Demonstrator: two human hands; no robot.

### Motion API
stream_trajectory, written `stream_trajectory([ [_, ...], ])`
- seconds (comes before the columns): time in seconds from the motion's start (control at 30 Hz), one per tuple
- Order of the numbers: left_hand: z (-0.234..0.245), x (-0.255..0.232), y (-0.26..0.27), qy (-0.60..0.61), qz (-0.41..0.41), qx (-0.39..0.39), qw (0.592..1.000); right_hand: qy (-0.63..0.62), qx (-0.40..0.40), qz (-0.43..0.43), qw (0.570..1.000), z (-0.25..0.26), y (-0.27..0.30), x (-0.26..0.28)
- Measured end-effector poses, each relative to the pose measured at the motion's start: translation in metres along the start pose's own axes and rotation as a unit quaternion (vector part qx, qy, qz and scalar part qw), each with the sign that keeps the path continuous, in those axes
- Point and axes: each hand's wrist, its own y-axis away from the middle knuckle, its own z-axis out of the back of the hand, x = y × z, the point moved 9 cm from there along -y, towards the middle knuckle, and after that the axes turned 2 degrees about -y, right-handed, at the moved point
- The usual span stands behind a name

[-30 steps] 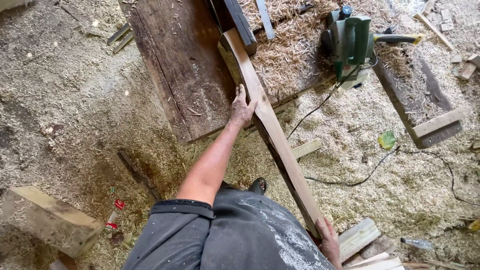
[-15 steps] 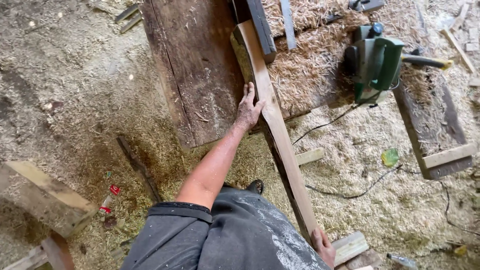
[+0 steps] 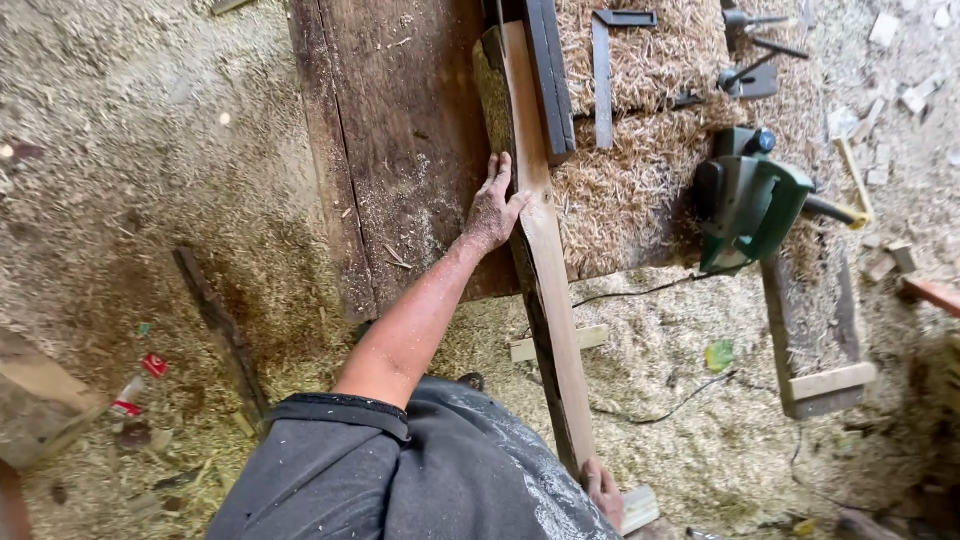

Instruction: Measuring and marking wooden boards with an L-square in a workshop setting.

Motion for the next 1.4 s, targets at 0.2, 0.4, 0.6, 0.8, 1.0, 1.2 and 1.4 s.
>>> stream_trajectory([
  [0.2,0.012,0.008,-0.044,0.028,-0.041,-0.026,0.998,0.055,-0.007,0.035,0.998,-0.006,-0.014,0.053],
  [0.4,0.025,-0.001,-0.076,0.031,-0.011,-0.005,0.999,0.024,0.063,0.068,0.995,-0.021,-0.017,0.098],
  [0.6,0.004,0.017,-0.071,0.071,0.002,-0.026,0.997,-0.033,0.052,0.078,0.995,-0.021,0.026,0.145],
  [0.8,-0.027,0.001,0.063,0.109,-0.050,-0.047,0.992,-0.043,0.035,0.067,0.996,-0.018,0.023,0.143],
  [1.0,-0.028,0.004,0.054,0.070,-0.047,-0.050,0.995,-0.049,0.051,0.055,0.996,-0.026,0.005,0.153],
  [1.2,-0.009,-0.003,0.016,0.069,-0.026,-0.036,0.997,-0.056,0.071,0.044,0.995,-0.039,-0.006,0.189],
  [1.4,0.009,-0.009,-0.023,0.050,0.015,0.001,0.999,-0.078,0.077,0.054,0.993,-0.050,-0.012,0.236],
])
